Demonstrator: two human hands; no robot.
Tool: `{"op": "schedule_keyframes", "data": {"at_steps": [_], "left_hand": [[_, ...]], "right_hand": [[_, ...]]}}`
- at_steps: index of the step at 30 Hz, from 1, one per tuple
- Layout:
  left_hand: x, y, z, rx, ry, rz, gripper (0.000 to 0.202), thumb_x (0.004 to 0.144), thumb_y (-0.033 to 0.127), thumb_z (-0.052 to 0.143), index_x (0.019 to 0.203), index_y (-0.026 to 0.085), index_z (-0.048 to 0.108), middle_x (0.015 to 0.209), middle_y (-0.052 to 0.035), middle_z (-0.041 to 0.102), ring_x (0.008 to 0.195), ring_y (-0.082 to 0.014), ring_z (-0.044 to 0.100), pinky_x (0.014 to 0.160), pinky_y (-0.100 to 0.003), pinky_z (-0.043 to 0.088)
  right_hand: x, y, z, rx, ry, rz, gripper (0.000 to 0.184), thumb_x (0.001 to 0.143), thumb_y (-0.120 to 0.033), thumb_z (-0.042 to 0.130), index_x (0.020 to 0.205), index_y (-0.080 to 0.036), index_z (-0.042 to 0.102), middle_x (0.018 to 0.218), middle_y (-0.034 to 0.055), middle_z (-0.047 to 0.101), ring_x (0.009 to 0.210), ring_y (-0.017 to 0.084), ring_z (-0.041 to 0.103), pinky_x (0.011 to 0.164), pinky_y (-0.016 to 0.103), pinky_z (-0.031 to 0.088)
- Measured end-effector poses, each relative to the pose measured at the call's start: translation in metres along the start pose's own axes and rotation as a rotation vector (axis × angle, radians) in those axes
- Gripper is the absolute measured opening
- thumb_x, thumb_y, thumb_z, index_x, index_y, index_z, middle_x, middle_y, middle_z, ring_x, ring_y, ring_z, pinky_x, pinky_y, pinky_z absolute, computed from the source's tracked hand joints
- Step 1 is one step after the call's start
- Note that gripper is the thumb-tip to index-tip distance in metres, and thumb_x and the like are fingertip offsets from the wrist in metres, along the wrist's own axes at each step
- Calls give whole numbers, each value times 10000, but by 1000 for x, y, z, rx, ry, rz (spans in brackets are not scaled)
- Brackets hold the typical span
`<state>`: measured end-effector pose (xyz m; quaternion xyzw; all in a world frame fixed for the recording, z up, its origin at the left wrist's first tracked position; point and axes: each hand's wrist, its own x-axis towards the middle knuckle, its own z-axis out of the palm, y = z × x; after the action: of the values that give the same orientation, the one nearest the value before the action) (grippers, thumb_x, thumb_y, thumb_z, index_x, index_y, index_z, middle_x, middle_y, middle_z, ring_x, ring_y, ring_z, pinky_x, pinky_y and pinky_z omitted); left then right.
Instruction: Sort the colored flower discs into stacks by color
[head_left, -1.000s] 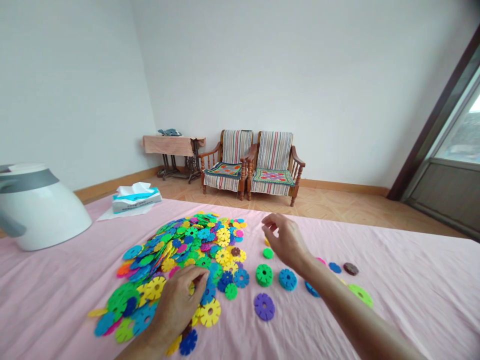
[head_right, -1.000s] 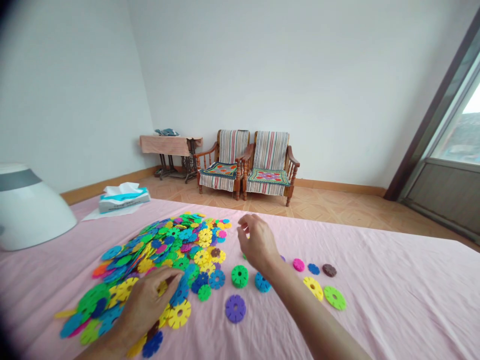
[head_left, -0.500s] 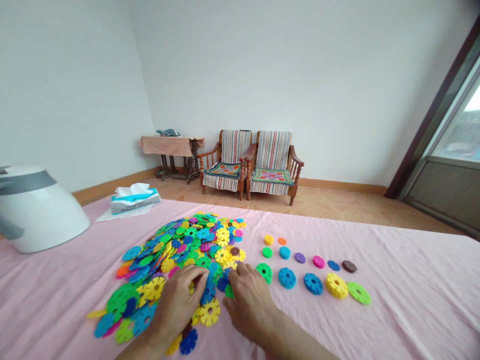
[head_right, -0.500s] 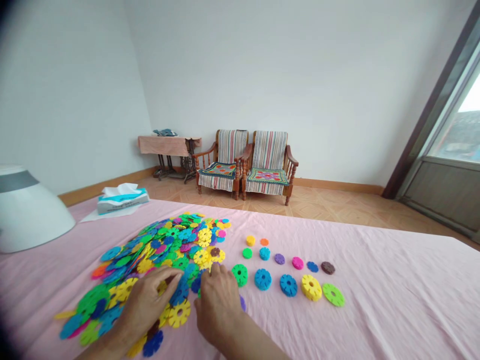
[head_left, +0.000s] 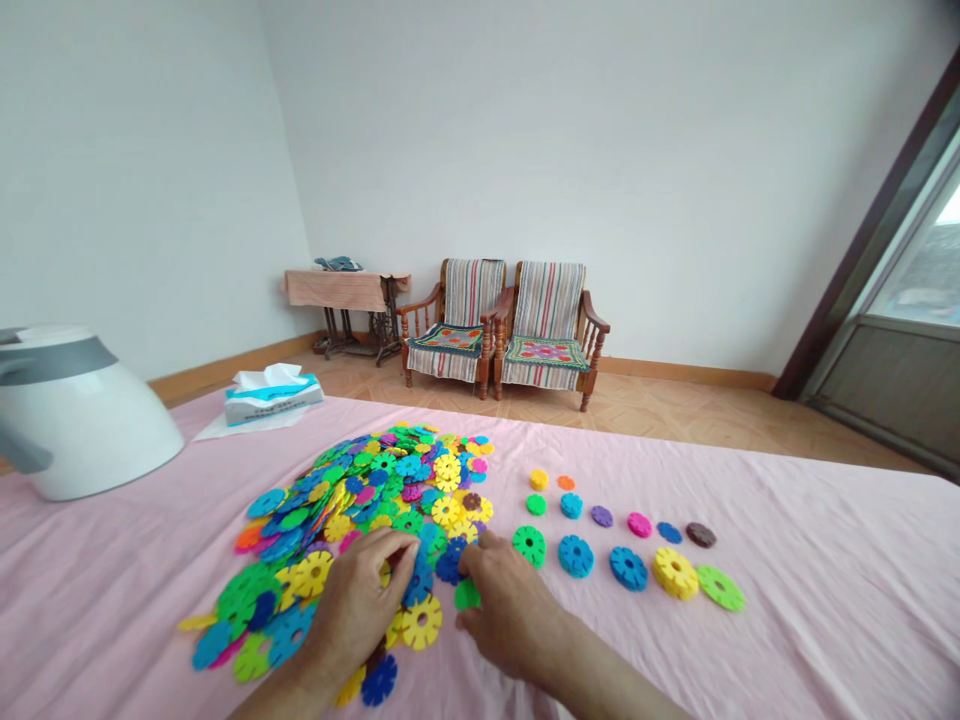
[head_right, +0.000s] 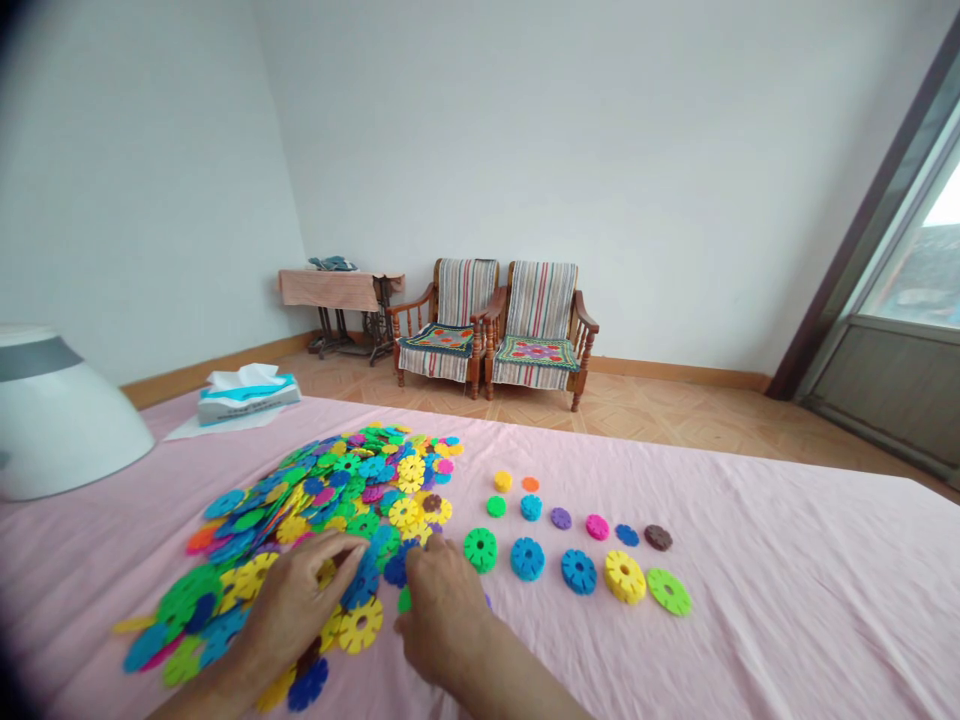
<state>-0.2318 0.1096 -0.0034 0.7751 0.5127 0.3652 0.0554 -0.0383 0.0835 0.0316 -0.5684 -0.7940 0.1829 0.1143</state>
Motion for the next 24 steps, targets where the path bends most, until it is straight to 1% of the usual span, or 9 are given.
{"op": "schedule_keyframes", "data": {"at_steps": [7,12,16,19,22,24], "left_hand": [[-2,-2,0,-2,-14,-9,211,891,314,505,815,232,684,823,-17,720,786,-188,673,712,-275,507],[-2,-3,1,9,-21,-12,209,886,318,512,811,235,689,825,-16,722,787,-192,675,710,-276,512],[0,-4,2,5,-14,-6,214,887,332,512,833,232,693,821,-20,721,779,-191,675,708,-278,517],[0,-3,1,8,-4,1,229,890,339,504,816,236,695,817,-20,726,772,-190,678,703,-276,519],[0,-2,0,15,12,9,255,895,350,489,804,236,698,819,-25,732,765,-192,682,699,-277,521],[0,-2,0,19,19,11,270,899,363,481,805,234,698,815,-30,734,760,-194,683,696,-278,522]], "right_hand": [[0,4,7,-12,35,-7,229,716,-208,690,937,-183,638,1071,84,638,963,257,608,798,320,459],[3,1,11,-43,28,-3,261,727,-185,685,982,-170,631,1080,89,636,969,255,605,806,323,459],[0,-2,10,-64,66,-20,287,721,-161,683,1001,-183,621,1061,74,641,970,254,595,794,320,451],[-3,-3,8,-62,80,-11,296,723,-91,618,1002,-188,615,1006,63,655,938,247,602,758,313,441],[-6,-2,9,-57,102,11,312,713,-49,560,994,-174,614,1004,77,655,938,250,602,744,313,422],[-7,-2,11,-39,108,8,334,700,-24,529,988,-173,610,1000,78,656,915,236,609,708,295,401]]}}
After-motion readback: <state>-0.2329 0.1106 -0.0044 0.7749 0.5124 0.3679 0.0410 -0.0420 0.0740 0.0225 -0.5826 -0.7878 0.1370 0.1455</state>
